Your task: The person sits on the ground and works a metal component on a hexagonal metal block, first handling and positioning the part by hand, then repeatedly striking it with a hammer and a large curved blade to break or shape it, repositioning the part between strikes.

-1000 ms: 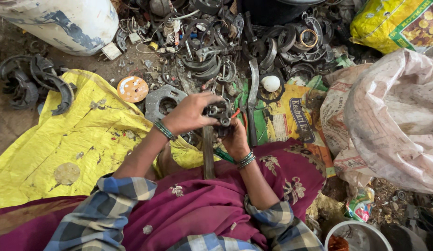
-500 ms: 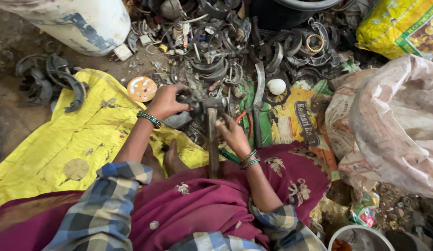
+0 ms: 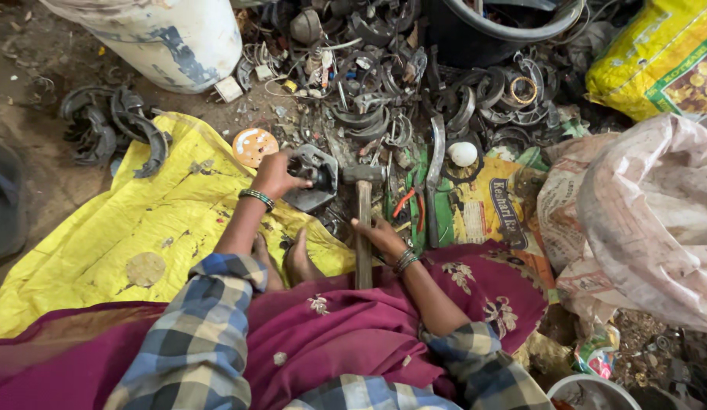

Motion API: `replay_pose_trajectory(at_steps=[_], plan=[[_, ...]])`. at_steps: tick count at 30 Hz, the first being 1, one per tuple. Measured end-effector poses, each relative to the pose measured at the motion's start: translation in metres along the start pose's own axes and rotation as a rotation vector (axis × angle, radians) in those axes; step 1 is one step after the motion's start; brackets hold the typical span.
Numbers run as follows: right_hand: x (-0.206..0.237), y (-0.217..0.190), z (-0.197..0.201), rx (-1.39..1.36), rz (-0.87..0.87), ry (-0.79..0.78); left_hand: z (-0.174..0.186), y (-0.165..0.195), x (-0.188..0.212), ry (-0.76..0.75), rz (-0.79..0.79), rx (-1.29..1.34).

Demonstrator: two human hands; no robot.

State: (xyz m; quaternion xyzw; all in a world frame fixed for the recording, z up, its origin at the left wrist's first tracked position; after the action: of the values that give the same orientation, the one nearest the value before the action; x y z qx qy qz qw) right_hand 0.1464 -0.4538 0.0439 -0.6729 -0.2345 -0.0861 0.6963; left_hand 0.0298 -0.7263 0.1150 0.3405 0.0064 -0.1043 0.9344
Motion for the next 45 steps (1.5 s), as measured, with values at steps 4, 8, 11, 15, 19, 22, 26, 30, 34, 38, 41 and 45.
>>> replay_pose_trajectory(at_steps=[4,8,11,15,19,22,26,30,34,38,41,45], plan=[[-0.008,-0.001,-0.001,-0.509,-0.269,-0.077,-0.008,0.012,0.000,0.009,-0.040,-0.056],[-0.008,-0.013,0.002,-0.494,-0.166,-0.064,-0.008,0.020,0.004,0.127,-0.006,-0.104],[0.012,-0.028,0.000,-0.090,0.036,0.077,-0.004,0.028,0.010,0.152,0.012,-0.043],[0.045,-0.069,0.000,0.209,0.304,0.256,-0.002,0.037,0.012,0.089,0.110,-0.123],[0.061,-0.095,-0.004,0.431,0.446,0.344,0.000,0.039,0.016,0.080,0.098,-0.217],[0.047,-0.083,-0.016,0.429,0.308,0.264,-0.003,0.037,0.019,0.166,0.023,-0.178],[0.039,-0.079,-0.030,0.637,0.491,0.231,-0.026,0.036,0.009,0.092,0.057,-0.287],[0.049,-0.077,-0.018,0.549,0.358,0.274,-0.030,0.043,0.005,0.144,0.024,-0.264],[0.078,-0.108,-0.010,0.501,0.571,0.412,-0.019,0.037,0.010,0.115,0.131,-0.159],[0.078,-0.118,-0.004,0.385,0.626,0.422,-0.019,0.035,0.015,0.080,0.114,-0.204],[0.056,-0.103,-0.010,0.533,0.498,0.374,-0.027,0.029,0.014,0.077,0.120,-0.237],[0.044,-0.095,-0.024,0.735,0.542,0.284,-0.031,0.042,0.006,0.192,-0.018,-0.365]])
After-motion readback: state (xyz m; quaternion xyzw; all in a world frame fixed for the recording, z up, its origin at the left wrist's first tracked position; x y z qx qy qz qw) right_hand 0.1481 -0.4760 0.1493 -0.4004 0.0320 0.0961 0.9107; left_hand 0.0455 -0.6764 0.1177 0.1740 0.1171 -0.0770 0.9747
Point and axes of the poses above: each hand's wrist, its own x-axis away from the middle knuckle, its own z-axis out of the back of the hand, y = z × x, the point moved 6 cm from there along -x, towards the middle knuckle, and after that the axes turned 3 degrees about -x, right-handed, at the moved point
